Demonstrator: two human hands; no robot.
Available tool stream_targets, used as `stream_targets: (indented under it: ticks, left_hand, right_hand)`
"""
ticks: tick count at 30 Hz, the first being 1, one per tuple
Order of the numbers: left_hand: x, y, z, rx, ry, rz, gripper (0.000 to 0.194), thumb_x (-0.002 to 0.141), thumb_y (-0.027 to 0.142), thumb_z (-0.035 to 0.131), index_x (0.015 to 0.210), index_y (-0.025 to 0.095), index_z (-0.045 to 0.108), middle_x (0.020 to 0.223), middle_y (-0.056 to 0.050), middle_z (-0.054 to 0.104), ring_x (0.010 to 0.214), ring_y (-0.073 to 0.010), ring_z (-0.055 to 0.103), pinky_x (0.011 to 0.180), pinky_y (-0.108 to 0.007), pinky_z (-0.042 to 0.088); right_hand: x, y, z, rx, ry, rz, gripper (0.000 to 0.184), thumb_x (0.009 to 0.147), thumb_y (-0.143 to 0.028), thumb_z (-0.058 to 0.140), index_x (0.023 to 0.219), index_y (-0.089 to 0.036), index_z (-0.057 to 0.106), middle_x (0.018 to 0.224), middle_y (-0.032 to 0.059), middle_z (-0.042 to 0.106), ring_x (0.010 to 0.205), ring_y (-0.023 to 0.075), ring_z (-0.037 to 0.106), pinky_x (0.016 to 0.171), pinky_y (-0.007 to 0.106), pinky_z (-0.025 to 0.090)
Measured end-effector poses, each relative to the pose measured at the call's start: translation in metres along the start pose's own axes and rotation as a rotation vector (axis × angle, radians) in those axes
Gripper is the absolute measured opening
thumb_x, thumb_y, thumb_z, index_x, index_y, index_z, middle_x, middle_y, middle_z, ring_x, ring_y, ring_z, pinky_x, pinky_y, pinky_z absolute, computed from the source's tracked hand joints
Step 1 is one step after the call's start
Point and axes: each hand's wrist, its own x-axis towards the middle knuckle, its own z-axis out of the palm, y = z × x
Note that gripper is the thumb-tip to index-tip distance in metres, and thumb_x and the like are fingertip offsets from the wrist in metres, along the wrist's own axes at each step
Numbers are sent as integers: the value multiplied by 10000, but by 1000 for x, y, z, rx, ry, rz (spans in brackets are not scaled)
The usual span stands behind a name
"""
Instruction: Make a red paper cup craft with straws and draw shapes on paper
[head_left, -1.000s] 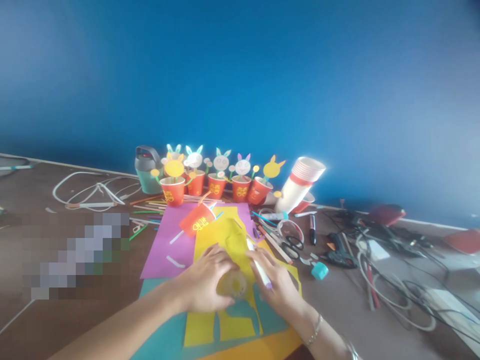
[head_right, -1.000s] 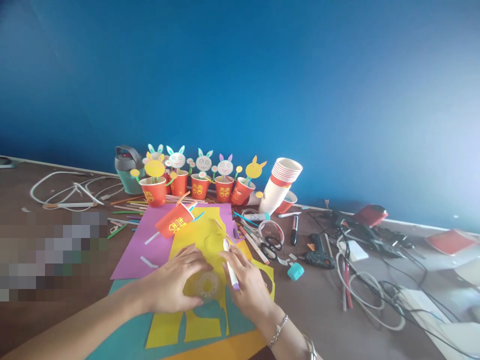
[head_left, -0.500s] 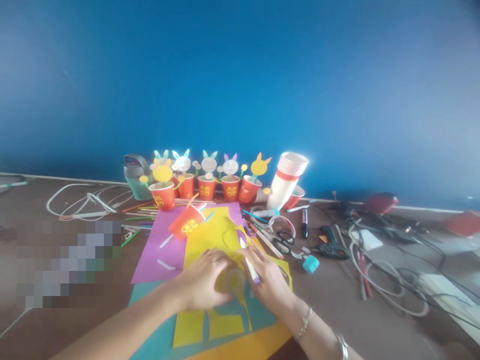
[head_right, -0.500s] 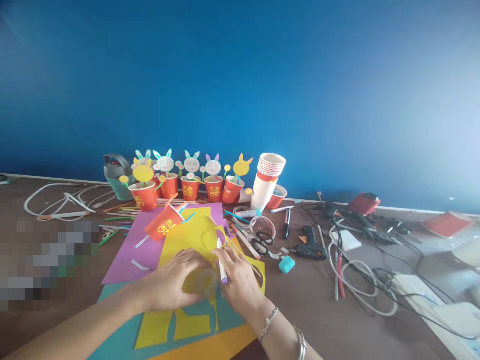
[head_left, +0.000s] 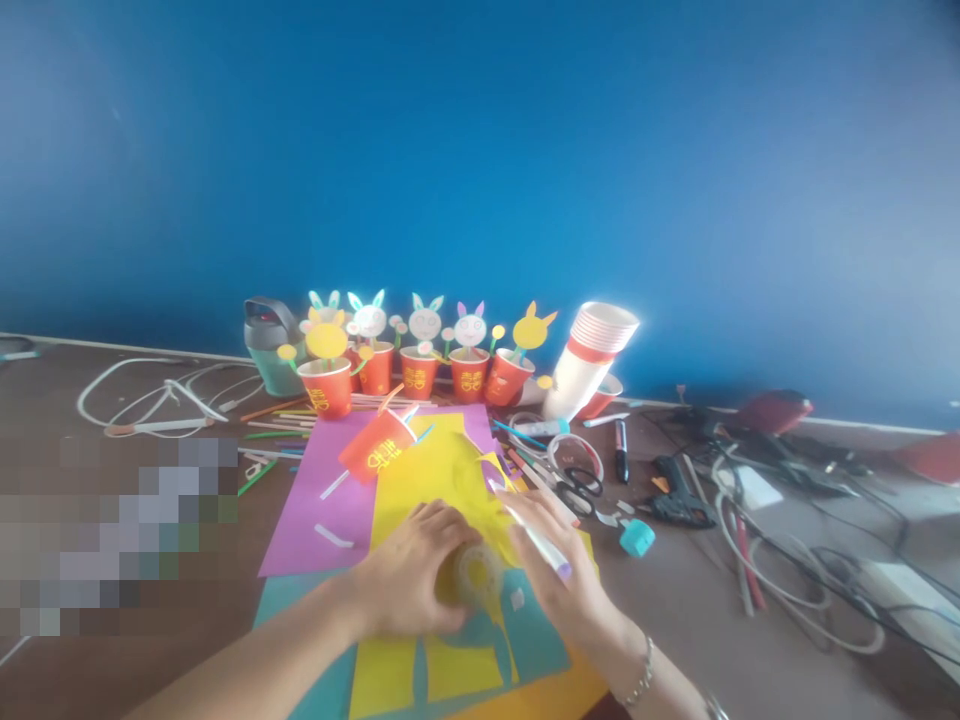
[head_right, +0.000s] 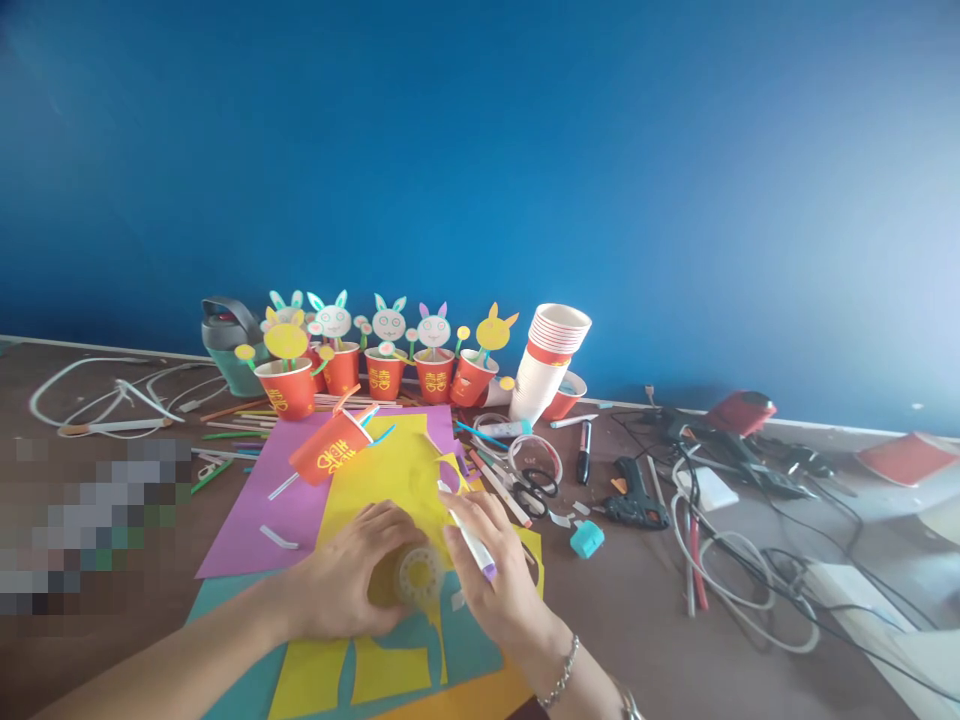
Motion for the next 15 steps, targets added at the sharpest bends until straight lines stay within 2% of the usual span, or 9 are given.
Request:
stream_targets:
  ticks: [3,5,8,11,15]
  left_hand:
    - [-1,-2,2,-17,2,-2,516,595,294,752,1078,240,577,1000,-40,587,948,-242,530,896,-388,414]
    - [-1,-3,2,-31,9,6,500,619,306,746,1084,237,578,999,-42,591,949,-239,529,903,-390,404]
    - [-3,-5,3,-42,36,43,458,666,306,718,1091,228,567,985,-43,597,943,-232,527,896,-385,394]
    - [-3,-5,4,-51,42,54,425,674,269,700,1071,233,555,962,-33,597,919,-221,527,863,-367,397]
    - [-1,-5,4,-42,20,50,418,666,241,683,1061,248,544,959,-27,590,913,-222,518,848,-359,390]
  right_hand:
    - [2,-8,-4,54,-8,31,258,922,-234,472,1150,-262,591,1067,65,652,1039,224,578,883,355,488]
    - [3,-12,-6,107,-14,105,186,925,-258,457,1036,-234,605,912,50,651,850,196,607,767,316,502]
    - [3,-14,-10,162,-18,173,170,922,-292,438,838,-218,565,703,7,576,607,152,538,570,272,450]
    - [3,-13,-14,134,-64,117,215,911,-280,418,730,-214,513,627,-10,524,560,141,494,540,275,404]
    - [5,-17,-18,11,-124,-17,192,879,-220,407,704,-209,483,602,-18,495,552,136,478,533,272,377]
